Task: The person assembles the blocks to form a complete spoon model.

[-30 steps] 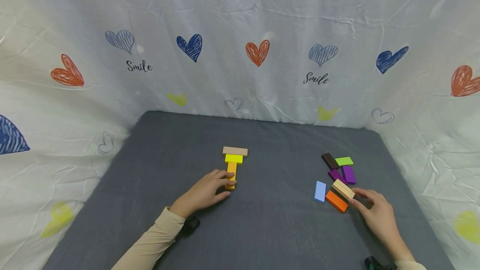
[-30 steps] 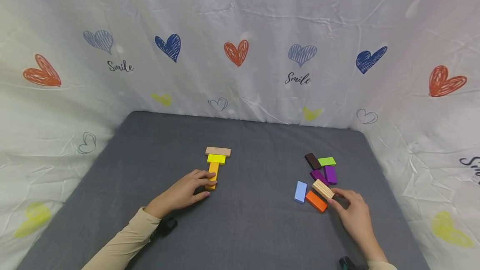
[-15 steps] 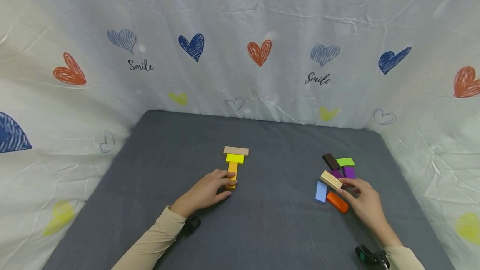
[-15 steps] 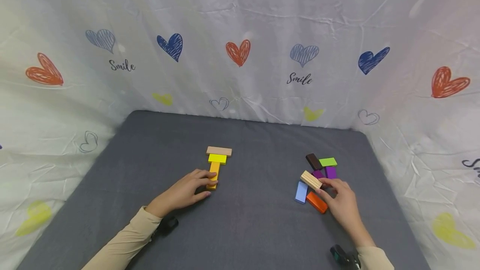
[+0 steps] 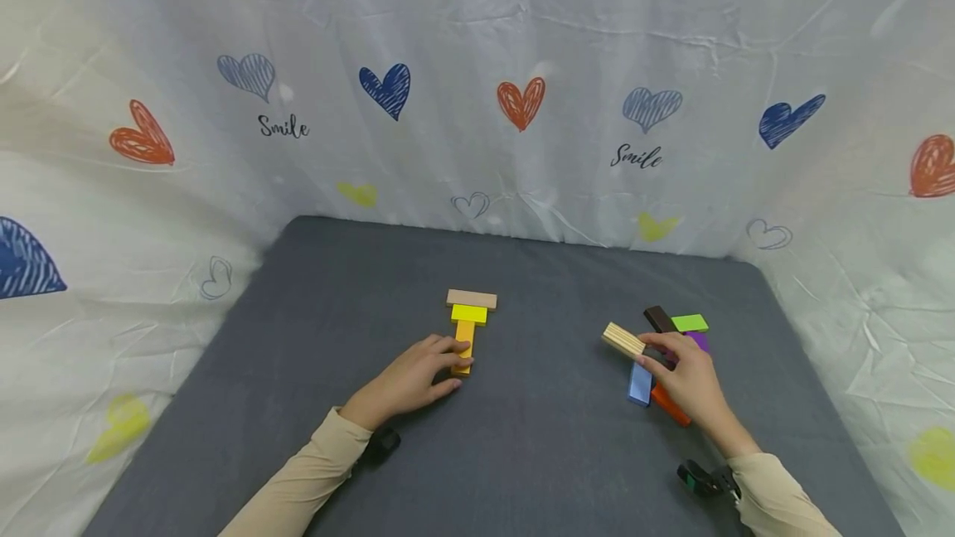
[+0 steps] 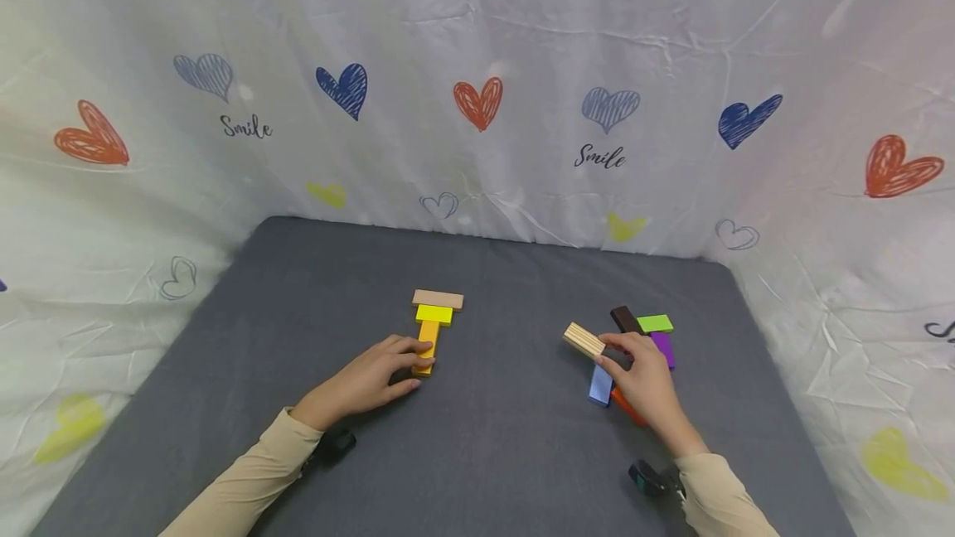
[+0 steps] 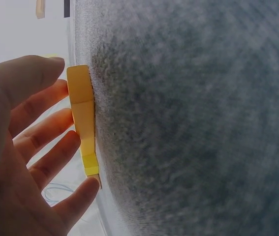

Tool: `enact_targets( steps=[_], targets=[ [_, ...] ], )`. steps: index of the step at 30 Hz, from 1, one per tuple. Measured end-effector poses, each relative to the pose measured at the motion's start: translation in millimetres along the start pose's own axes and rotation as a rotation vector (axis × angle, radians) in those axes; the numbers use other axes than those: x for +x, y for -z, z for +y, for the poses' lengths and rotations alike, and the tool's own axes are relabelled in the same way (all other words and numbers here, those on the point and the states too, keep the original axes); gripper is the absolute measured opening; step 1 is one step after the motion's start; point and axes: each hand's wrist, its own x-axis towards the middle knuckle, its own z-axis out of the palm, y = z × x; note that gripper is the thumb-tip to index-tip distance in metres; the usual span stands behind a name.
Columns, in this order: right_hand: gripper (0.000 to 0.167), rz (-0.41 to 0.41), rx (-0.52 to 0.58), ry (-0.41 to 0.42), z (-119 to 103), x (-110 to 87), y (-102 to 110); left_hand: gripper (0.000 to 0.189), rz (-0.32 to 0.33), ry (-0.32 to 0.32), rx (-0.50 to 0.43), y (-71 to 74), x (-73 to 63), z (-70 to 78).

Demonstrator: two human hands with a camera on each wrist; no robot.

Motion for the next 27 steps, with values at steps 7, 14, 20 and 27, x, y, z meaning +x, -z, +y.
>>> enact_targets(
  steps=[7, 14, 20, 27],
  targets=[
    [0.031, -0.009, 0.053, 0.015, -16, 16.9, -11, 0.036, 0.007, -0.006, 0.003, 0.4, 0.6, 0.6],
    [0.033, -0.003, 0.096, 0.03, -34, 33.1, -22, 0.035, 0.005, -0.002, 0.007, -1.2, 1.1, 1.0],
    [0.031, -0.001, 0.127, 0.031, -48, 47.4, -32, 0.035, 0.009, 0.003, 0.007, -1.6, 1.0, 0.5],
    [0.03, -0.008, 0.147, -0.011, -61, 66.2, -52, 0.035, 0.0, 0.006, 0.009, -0.6, 1.1, 1.6]
  ],
)
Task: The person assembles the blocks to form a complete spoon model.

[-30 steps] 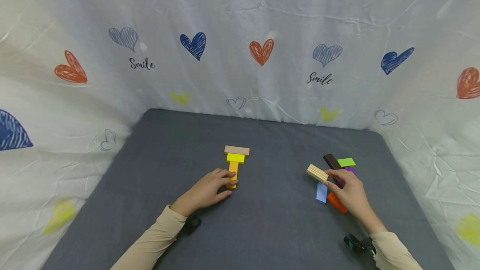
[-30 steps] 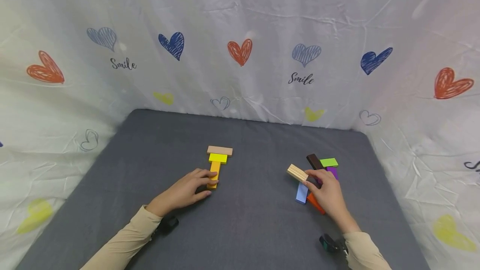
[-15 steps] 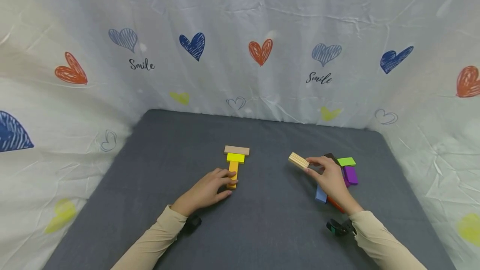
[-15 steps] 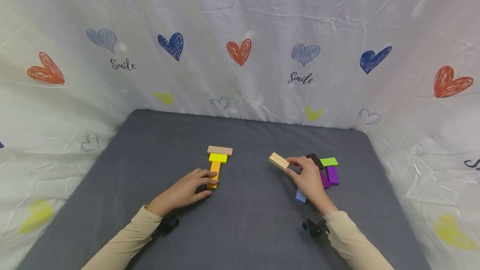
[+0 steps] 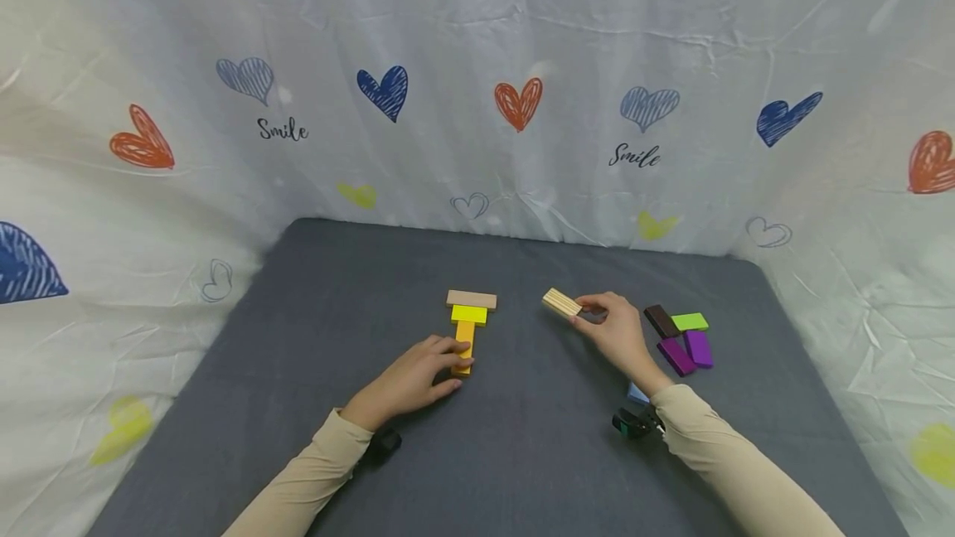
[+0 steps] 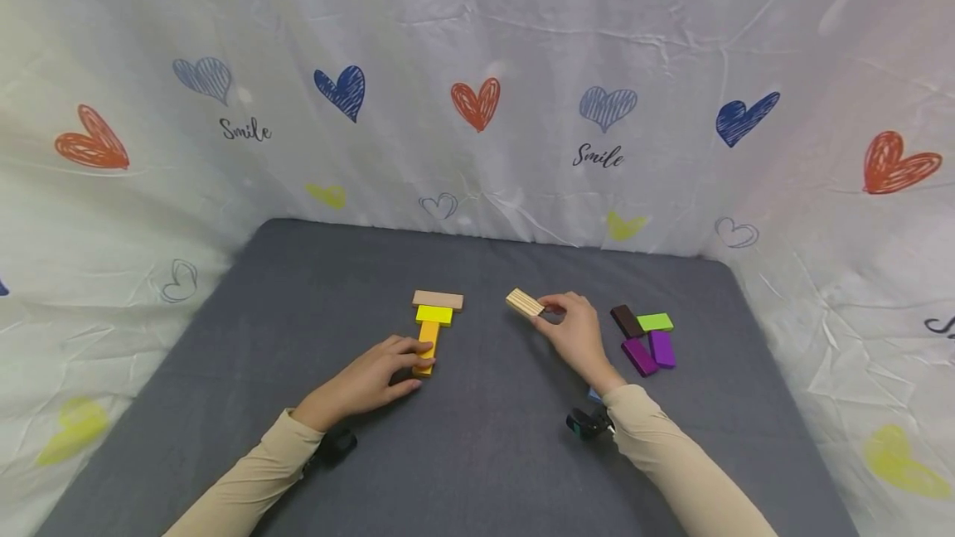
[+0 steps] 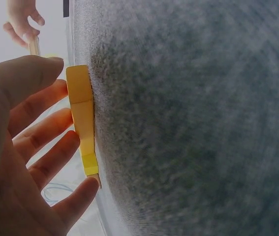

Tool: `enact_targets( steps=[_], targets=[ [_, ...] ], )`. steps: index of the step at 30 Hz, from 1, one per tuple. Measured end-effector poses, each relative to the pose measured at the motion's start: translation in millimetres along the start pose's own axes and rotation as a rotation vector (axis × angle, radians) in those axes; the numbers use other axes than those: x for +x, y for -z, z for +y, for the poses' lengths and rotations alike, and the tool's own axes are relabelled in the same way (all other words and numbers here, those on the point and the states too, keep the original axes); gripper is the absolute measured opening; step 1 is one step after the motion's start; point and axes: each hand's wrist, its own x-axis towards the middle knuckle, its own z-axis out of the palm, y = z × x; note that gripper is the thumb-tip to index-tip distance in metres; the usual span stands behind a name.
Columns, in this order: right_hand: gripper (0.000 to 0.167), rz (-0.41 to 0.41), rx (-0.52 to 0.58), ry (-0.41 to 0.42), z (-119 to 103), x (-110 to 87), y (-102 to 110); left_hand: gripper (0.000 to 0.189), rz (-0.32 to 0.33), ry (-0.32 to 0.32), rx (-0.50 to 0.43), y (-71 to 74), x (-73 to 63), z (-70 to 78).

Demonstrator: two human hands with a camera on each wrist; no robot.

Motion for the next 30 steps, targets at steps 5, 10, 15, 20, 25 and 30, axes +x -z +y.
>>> enact_targets(
  steps=[5, 10, 15, 20, 25, 30],
  targets=[
    [0.03, -0.001, 0.04, -0.02, -11, 12.4, -16, 0.035, -0.006, 0.013, -0.009, 0.0, 0.4, 1.2],
    [0.029, 0.019, 0.073, -0.047, -26, 24.5, -35, 0.033, -0.007, 0.021, -0.013, -0.1, 1.2, 1.5],
    [0.027, 0.067, 0.108, -0.109, -37, 38.5, -57, 0.034, -0.002, 0.02, -0.016, -0.3, 1.3, 0.9],
    [0.027, 0.115, 0.151, -0.175, -49, 50.5, -76, 0.034, -0.002, 0.019, -0.015, 0.8, 1.1, 0.5],
    [0.027, 0.13, 0.157, -0.238, -61, 58.5, -89, 0.034, -0.001, 0.011, -0.011, 0.6, 0.9, -0.2],
    [0.027, 0.121, 0.108, -0.272, -68, 63.7, -99, 0.034, -0.001, 0.013, -0.016, 0.2, 0.6, -0.9]
  ],
)
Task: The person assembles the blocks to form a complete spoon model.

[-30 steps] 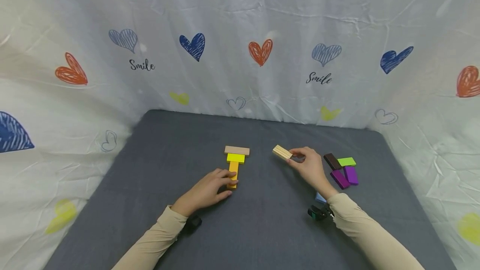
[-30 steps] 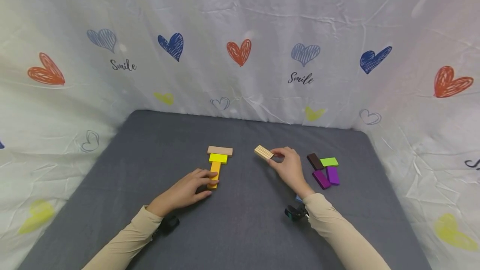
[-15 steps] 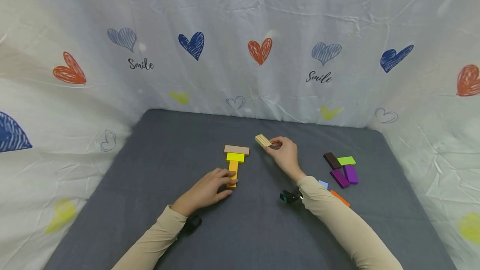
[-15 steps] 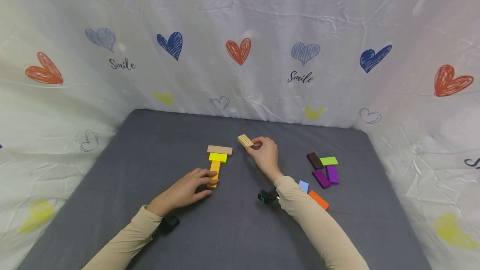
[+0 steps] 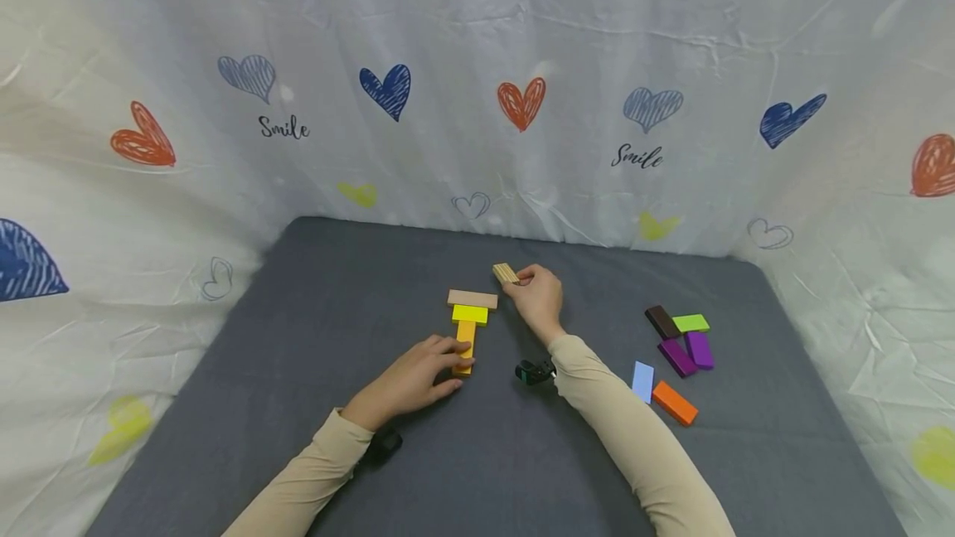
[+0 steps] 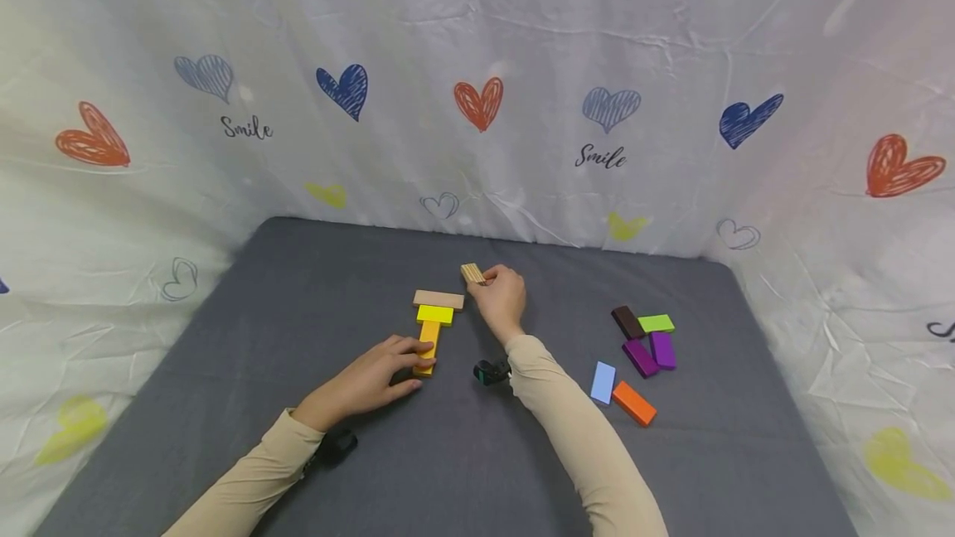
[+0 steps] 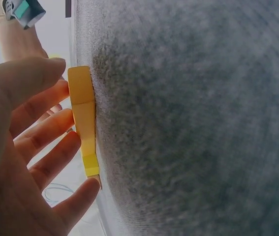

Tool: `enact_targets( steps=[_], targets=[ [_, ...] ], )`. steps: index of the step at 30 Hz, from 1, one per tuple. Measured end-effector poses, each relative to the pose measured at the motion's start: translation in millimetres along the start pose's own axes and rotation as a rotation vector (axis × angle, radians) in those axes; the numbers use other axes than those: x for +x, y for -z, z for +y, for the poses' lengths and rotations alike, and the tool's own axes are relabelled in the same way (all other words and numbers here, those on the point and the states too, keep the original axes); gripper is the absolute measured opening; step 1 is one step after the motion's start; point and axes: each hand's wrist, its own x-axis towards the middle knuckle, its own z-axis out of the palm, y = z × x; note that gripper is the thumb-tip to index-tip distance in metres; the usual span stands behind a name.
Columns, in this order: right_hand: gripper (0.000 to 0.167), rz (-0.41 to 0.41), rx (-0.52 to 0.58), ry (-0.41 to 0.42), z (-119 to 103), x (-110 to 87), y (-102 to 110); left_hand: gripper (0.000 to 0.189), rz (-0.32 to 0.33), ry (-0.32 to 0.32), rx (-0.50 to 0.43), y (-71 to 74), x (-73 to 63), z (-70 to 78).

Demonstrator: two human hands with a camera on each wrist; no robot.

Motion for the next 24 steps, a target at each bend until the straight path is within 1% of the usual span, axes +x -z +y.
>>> enact_targets(
  steps=[5, 7, 10, 13, 16, 19, 24],
  targets=[
    [0.027, -0.003, -0.068, 0.027, 0, 3.3, -7, 0.034, 0.002, 0.0, -0.003, 0.1, 0.2, -0.2],
    [0.03, -0.013, -0.098, 0.041, -1, 4.5, -8, 0.034, 0.005, -0.005, 0.0, 0.1, 0.2, -0.5],
    [0.041, -0.047, -0.121, 0.047, -2, 5.2, -11, 0.034, 0.008, -0.012, 0.001, -0.4, 0.0, -0.9],
    [0.051, -0.112, -0.116, 0.042, -3, 6.0, -13, 0.034, 0.012, -0.015, 0.001, -0.7, -0.2, -1.3],
    [0.057, -0.195, -0.096, 0.027, -4, 7.1, -14, 0.033, 0.015, -0.014, 0.005, -1.4, -0.3, -2.1],
    [0.059, -0.26, -0.082, 0.011, -4, 9.7, -14, 0.034, 0.012, -0.015, 0.006, -1.9, 0.1, -2.2],
    [0.062, -0.349, -0.084, 0.007, -4, 17.6, -11, 0.035, 0.008, -0.014, 0.004, -1.3, 0.2, -1.7]
  ],
)
